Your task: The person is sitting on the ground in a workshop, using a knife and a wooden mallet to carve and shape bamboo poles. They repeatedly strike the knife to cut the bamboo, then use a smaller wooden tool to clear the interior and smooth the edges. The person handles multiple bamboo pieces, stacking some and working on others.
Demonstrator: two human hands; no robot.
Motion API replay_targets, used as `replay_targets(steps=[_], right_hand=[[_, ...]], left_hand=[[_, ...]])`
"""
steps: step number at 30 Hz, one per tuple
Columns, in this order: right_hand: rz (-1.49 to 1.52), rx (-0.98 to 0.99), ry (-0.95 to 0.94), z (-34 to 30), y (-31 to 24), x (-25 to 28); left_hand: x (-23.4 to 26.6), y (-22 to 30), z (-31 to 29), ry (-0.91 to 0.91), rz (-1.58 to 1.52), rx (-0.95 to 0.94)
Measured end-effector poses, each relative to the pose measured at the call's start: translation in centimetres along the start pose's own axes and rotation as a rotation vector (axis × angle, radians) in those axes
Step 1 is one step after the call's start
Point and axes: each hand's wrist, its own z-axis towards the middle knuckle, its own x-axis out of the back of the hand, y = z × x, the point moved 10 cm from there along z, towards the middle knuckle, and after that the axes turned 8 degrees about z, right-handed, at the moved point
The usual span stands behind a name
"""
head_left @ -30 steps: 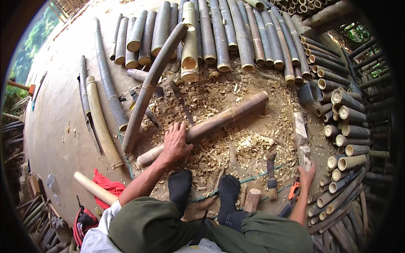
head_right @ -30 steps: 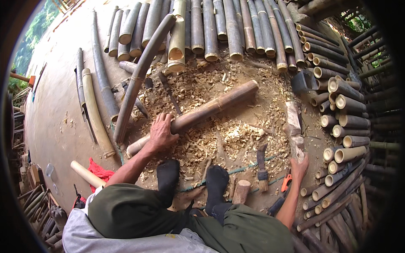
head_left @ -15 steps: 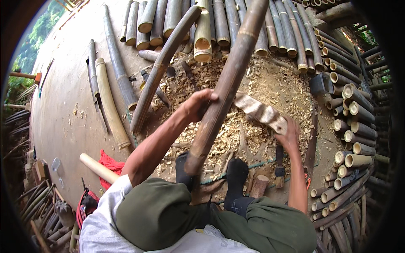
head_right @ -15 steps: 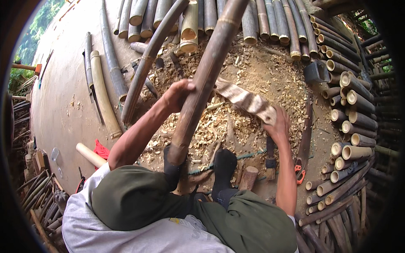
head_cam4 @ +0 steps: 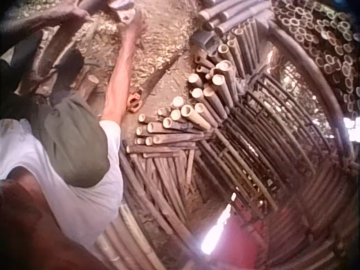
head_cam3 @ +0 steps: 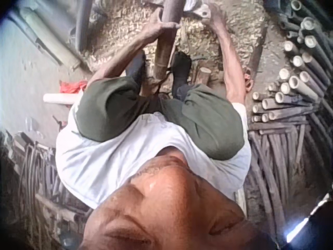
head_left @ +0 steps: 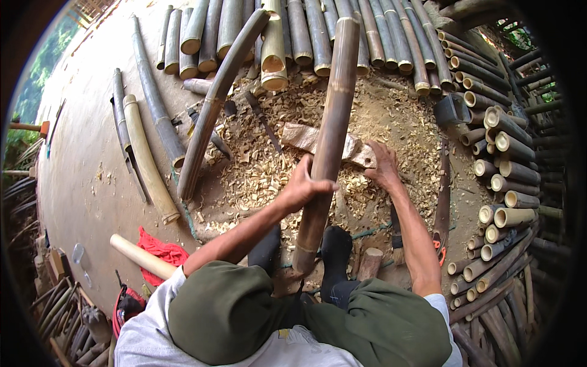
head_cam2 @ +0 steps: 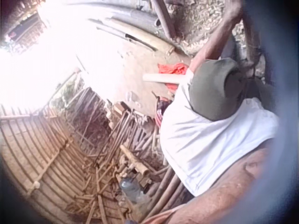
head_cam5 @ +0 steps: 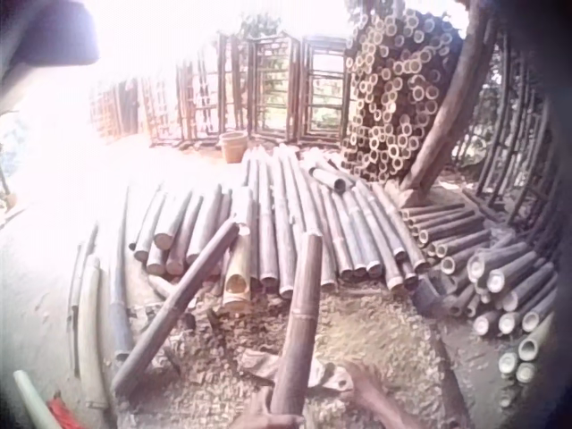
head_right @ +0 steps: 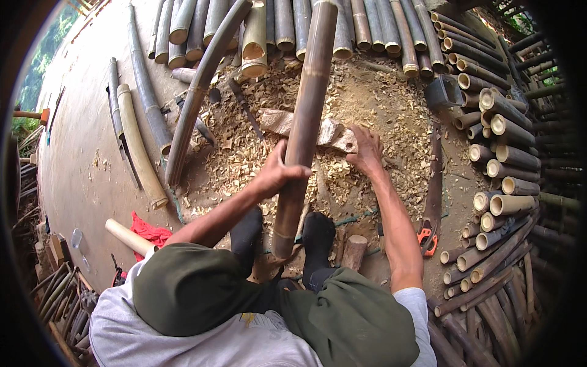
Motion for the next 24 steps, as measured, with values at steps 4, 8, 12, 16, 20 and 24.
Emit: replay_targets(steps=[4,8,12,16,20,24], right_hand=[[-0.002,-0.054,0.01,0.1,-1.4,-0.3],[-0.131,-0.192,0.008,-0.8,-6.7,0.2],[0.04,-0.214,0.38,-8.4,-10.0,4.6],[0.148,-0.683,0.293,-21.8,-9.5,3.5],[-0.218,-0.901,-0.104,-34.9,-6.4,-2.5],[-0.122,-0.965,-0.129,-38.4,-4.6,-6.3]], left_hand=[[-2.2,-4.5,-2.1,0.063,0.162,0.011],[-0.8,-10.7,-1.0,0.092,0.353,0.085],[-1.3,-7.7,-2.5,0.146,0.559,0.205],[-1.4,-8.9,-2.7,0.056,0.505,0.199],[-1.6,-9.4,-2.2,-0.018,0.551,0.229],[-1.5,-7.7,-2.3,0.107,0.654,0.222]])
